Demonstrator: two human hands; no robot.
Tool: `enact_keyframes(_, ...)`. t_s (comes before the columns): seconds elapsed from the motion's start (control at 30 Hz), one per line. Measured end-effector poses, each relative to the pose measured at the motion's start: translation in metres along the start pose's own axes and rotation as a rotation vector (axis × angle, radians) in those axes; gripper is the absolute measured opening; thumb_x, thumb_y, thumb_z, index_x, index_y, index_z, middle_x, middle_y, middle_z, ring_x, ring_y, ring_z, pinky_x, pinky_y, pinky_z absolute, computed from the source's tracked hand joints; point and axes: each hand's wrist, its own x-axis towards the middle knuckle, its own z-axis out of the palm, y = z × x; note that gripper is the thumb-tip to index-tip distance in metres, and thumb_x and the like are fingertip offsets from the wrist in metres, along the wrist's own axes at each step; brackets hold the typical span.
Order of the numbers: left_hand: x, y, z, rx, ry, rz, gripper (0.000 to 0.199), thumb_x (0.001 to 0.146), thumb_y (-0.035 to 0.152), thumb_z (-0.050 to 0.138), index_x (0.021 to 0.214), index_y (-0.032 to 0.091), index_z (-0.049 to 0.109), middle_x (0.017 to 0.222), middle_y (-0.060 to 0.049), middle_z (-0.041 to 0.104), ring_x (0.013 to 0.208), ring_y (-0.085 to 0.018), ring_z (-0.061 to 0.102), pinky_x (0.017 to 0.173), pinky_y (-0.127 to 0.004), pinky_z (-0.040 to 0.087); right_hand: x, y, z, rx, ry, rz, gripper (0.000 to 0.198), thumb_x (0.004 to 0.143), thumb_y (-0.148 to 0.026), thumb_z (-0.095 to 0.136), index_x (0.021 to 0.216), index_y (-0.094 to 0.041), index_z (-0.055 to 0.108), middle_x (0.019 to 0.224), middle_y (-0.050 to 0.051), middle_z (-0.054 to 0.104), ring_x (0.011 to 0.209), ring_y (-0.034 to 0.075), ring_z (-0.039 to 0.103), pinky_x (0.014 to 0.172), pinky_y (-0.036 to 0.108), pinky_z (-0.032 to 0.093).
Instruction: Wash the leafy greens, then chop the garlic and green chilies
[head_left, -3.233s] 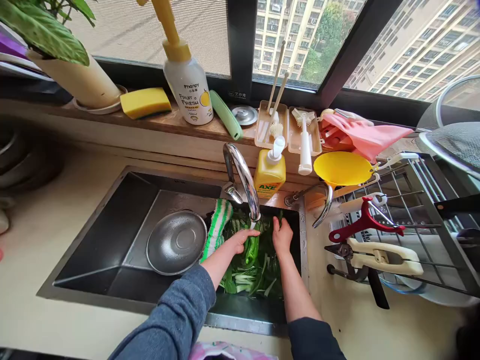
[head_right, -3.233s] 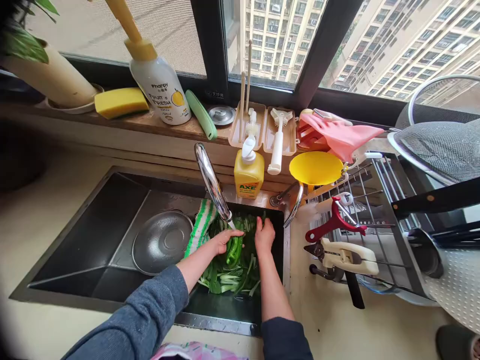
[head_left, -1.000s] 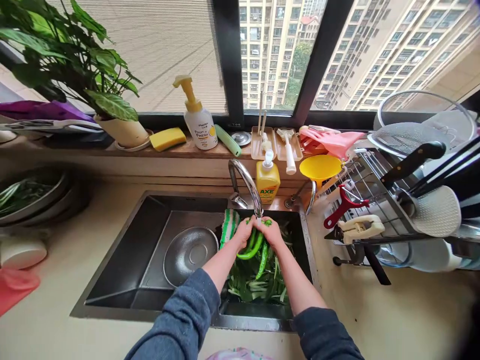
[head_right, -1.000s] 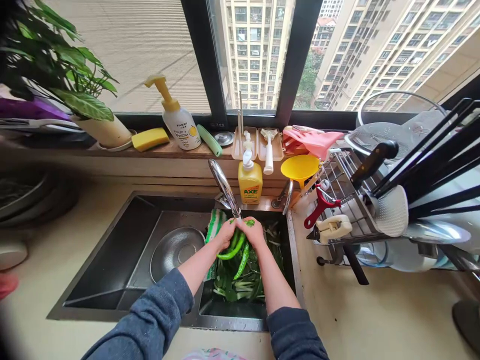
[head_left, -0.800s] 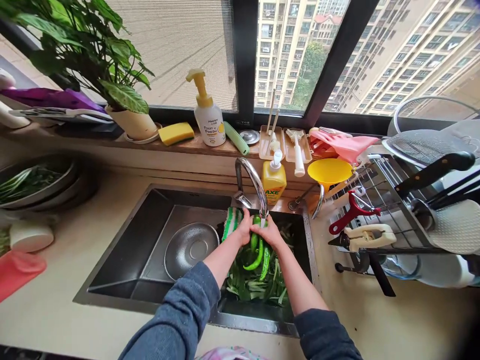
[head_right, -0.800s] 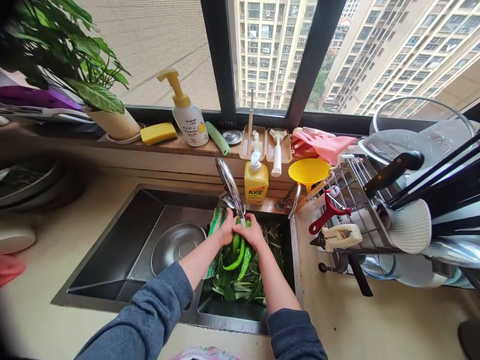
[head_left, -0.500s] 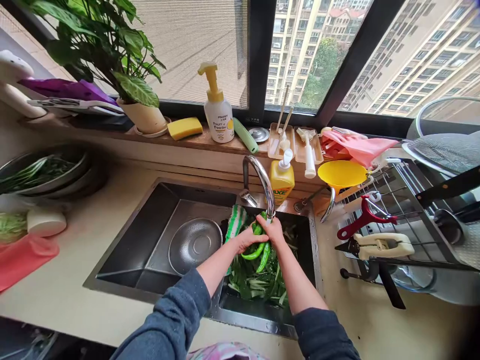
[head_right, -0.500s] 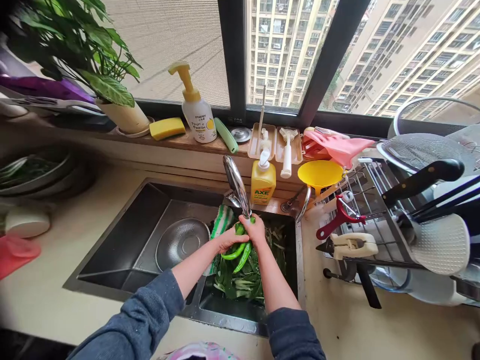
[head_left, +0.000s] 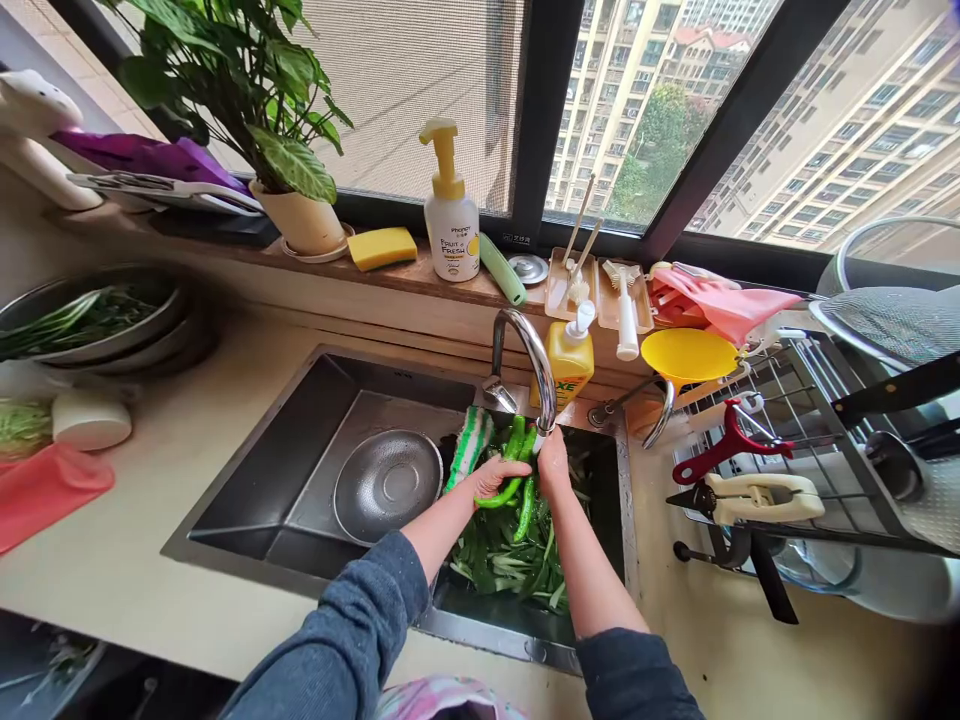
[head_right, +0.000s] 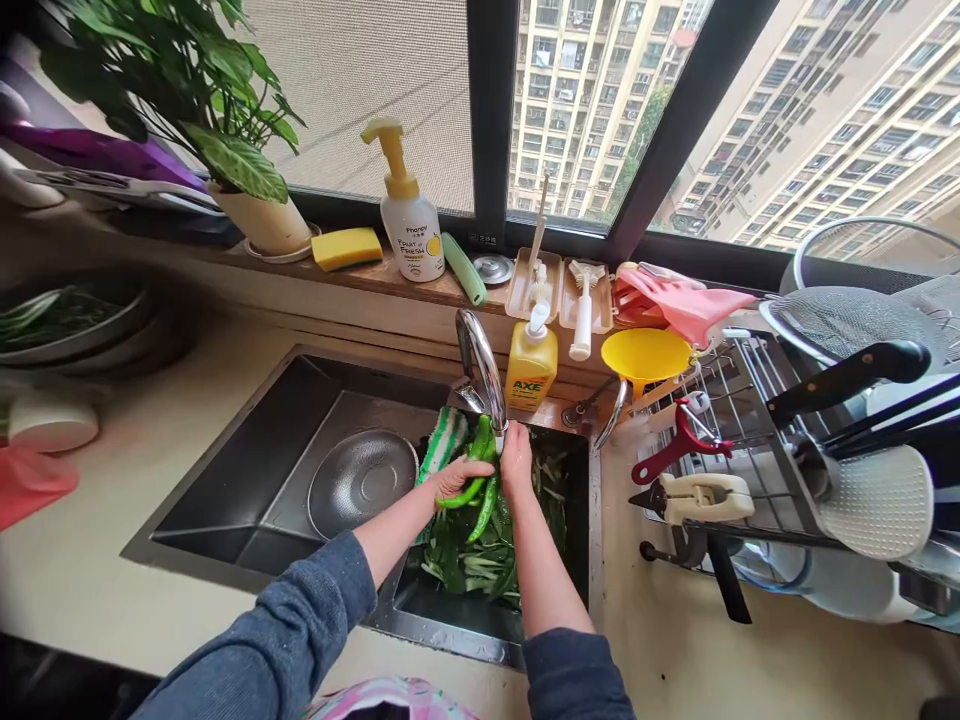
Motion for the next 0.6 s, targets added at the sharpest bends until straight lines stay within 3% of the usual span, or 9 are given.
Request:
enact_keyframes(0.1, 0.001, 0.001, -0.003, -0.152, 0.055, 0.041, 0.035, 0.061, 0.024, 0.066, 0.095, 0.015, 0.064, 0.078, -0.006, 0.07, 0.08, -0.022, 0.066, 0.075, -0.034, 0.05, -0.029, 0.006, -0.007, -0.012, -0.101, -0.041, 0.053, 0.076, -0.052, 0.049, 0.12, -0.022, 0.049, 0.109, 0.006, 0.061, 0.097, 0.02, 0.057, 0.085, 0.031, 0.042)
enact_keyframes(0.2, 0.002, -0.002, -0.004, -0.225, 0.105, -0.004, 0.029, 0.061, 0.023, 0.061, 0.088, 0.012, 0.065, 0.078, -0.008, 0.071, 0.083, -0.024, 0.065, 0.077, -0.033, 0.05, -0.048, 0.012, -0.011, -0.017, -0.222, -0.065, 0.053, 0.08, -0.044, 0.046, 0.13, -0.026, 0.038, 0.123, 0.005, 0.054, 0.107, 0.019, 0.053, 0.091, 0.032, 0.039)
enact_keyframes(0.3, 0.005, -0.005, -0.001, -0.226, 0.173, 0.043, 0.027, 0.059, 0.02, 0.058, 0.083, 0.012, 0.066, 0.076, -0.007, 0.071, 0.083, -0.023, 0.065, 0.076, -0.032, 0.05, -0.05, 0.013, -0.009, -0.136, -0.181, -0.103, 0.053, 0.082, -0.037, 0.042, 0.132, -0.022, 0.034, 0.12, 0.008, 0.055, 0.103, 0.021, 0.055, 0.088, 0.034, 0.04)
enact_keyframes(0.47, 0.003, -0.005, 0.004, -0.178, 0.15, 0.043, 0.027, 0.057, 0.023, 0.059, 0.082, 0.013, 0.066, 0.074, -0.006, 0.07, 0.082, -0.024, 0.065, 0.075, -0.032, 0.05, -0.032, 0.006, -0.005, -0.408, 0.018, 0.014, 0.044, 0.082, -0.046, 0.037, 0.116, -0.02, 0.049, 0.095, 0.011, 0.064, 0.083, 0.024, 0.06, 0.072, 0.034, 0.042)
enact_keyframes(0.6, 0.003, -0.003, 0.006, -0.128, 0.044, -0.034, 0.038, 0.055, 0.021, 0.065, 0.092, 0.012, 0.064, 0.076, -0.008, 0.07, 0.078, -0.025, 0.065, 0.072, -0.035, 0.049, -0.021, 0.009, -0.009, -0.36, 0.007, 0.118, 0.05, 0.082, -0.059, 0.028, 0.092, -0.021, 0.058, 0.087, 0.012, 0.065, 0.085, 0.026, 0.06, 0.072, 0.035, 0.042)
